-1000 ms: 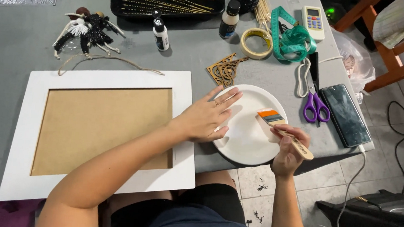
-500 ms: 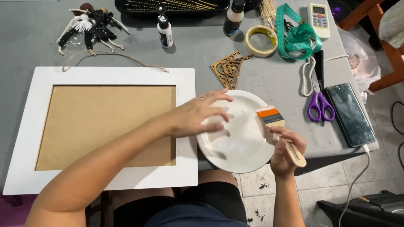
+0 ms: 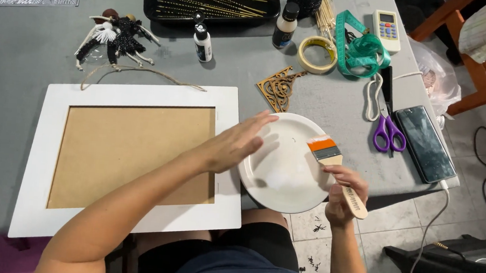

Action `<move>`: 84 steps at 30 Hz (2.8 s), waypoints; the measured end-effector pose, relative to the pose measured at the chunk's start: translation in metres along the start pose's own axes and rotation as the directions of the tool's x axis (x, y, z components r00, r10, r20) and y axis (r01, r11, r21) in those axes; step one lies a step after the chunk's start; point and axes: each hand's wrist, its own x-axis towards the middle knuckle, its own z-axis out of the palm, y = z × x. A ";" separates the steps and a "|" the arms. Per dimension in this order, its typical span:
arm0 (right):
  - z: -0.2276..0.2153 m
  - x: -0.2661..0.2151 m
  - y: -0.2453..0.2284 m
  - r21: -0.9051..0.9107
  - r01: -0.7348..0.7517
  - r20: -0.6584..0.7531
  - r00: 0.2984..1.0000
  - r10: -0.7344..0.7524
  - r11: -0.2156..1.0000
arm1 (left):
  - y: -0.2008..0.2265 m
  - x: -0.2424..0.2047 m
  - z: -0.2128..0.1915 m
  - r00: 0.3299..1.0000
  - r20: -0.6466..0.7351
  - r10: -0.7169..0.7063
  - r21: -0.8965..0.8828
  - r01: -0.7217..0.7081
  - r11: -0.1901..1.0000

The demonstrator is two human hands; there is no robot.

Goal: Painting the outer sides and decorative elements of a wooden picture frame with white paint using a brush.

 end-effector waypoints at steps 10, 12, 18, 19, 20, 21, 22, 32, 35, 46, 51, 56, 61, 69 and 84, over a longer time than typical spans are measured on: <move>0.013 0.014 0.006 -0.007 0.007 0.049 0.999 -0.007 1.000 | -0.028 0.058 0.030 0.994 0.007 0.109 -0.087 -0.108 0.990; 0.009 0.015 0.006 -0.056 0.050 0.011 0.999 -0.050 0.997 | -0.024 0.077 0.011 0.905 -0.368 0.213 0.081 -0.197 0.977; 0.002 0.012 0.004 -0.065 0.023 -0.035 0.999 -0.025 0.998 | -0.112 0.183 -0.001 0.895 -0.437 0.086 0.565 0.199 0.801; 0.002 0.011 0.003 -0.066 0.024 -0.033 0.999 -0.026 0.998 | -0.115 0.190 0.000 0.894 -0.439 0.087 0.563 0.199 0.802; 0.002 0.011 0.003 -0.076 0.022 -0.034 0.999 -0.024 0.997 | -0.118 0.198 0.002 0.896 -0.443 -0.010 0.586 0.298 0.754; 0.002 0.010 0.002 -0.087 0.017 -0.035 0.999 -0.020 0.996 | -0.121 0.205 0.004 0.888 -0.448 -0.107 0.606 0.390 0.694; 0.000 0.009 0.003 -0.088 0.017 -0.033 0.999 -0.020 0.996 | -0.115 0.204 0.000 0.887 -0.448 -0.108 0.604 0.390 0.695; 0.000 0.012 0.011 -0.030 -0.012 -0.088 0.996 0.010 0.999 | -0.082 0.198 -0.017 0.877 -0.362 -0.317 0.449 0.462 0.765; -0.002 0.010 0.011 -0.014 -0.012 -0.087 0.996 0.011 1.000 | -0.071 0.198 -0.011 0.869 -0.362 -0.337 0.493 0.485 0.722; -0.009 0.014 0.002 -0.048 -0.025 -0.119 0.993 0.019 0.999 | -0.098 0.198 -0.021 0.858 -0.471 -0.205 0.397 0.414 0.819; -0.009 0.016 0.001 0.003 0.007 -0.140 0.990 -0.007 1.000 | -0.083 0.168 -0.054 0.828 -0.557 -0.064 -0.103 0.007 0.995; -0.010 0.017 -0.010 0.030 -0.035 -0.187 0.982 0.040 0.999 | -0.045 0.115 -0.050 0.965 -0.261 0.000 -0.817 -0.221 0.532; -0.003 0.036 -0.026 0.020 0.007 -0.158 0.987 -0.003 1.000 | -0.022 0.073 -0.016 0.957 -0.203 0.206 -0.921 -0.258 0.293; 0.006 0.063 -0.065 -0.209 0.129 0.019 0.992 -0.128 0.969 | 0.013 0.042 0.068 0.877 -0.472 -0.087 -0.806 -0.389 0.446; 0.006 0.037 -0.100 -0.500 0.219 0.310 0.949 -0.063 0.838 | 0.022 -0.011 0.130 0.713 -0.486 -0.505 -0.864 -0.481 0.151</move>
